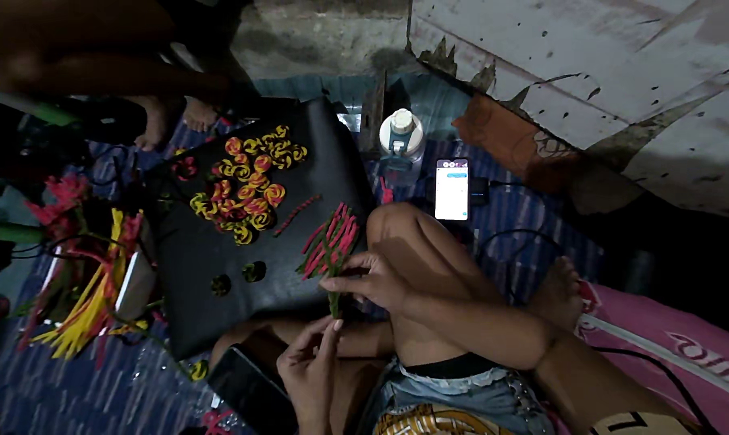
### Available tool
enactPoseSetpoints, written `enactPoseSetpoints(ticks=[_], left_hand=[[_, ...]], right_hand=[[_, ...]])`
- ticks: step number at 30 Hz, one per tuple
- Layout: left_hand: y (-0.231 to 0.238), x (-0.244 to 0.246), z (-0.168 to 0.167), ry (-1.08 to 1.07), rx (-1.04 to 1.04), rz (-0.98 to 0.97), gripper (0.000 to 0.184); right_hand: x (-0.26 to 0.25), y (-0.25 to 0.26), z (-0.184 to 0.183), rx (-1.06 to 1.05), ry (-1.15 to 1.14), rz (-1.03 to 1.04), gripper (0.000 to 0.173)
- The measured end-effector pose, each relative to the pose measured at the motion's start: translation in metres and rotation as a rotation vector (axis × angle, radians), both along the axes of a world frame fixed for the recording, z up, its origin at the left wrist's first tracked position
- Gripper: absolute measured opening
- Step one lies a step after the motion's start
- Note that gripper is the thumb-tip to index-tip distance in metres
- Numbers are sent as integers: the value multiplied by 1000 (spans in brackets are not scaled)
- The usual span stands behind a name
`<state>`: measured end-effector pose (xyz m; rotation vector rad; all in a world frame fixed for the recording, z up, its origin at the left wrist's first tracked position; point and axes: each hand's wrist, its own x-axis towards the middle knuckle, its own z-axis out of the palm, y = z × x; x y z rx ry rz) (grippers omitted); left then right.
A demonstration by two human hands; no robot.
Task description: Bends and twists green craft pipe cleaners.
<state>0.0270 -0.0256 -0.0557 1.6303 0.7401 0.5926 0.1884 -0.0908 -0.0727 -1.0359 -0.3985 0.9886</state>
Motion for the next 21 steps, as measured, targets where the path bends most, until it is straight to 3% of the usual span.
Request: enactPoseSetpoints(ticks=[9,14,17,21], left_hand=[[-1,0,-5,-40,12,-8,9],[3,-5,-2,-122,120,-182,6],[5,-7,-4,-115,92,-180,8],[5,-12,-9,15,14,-84,14]], right_hand=[[-4,2,-9,113,-231,-202,13],[-1,0,0,-76,224,44,16],[3,1,-1,-129,300,100,17],[13,3,-5,-86,-6,-7,10]])
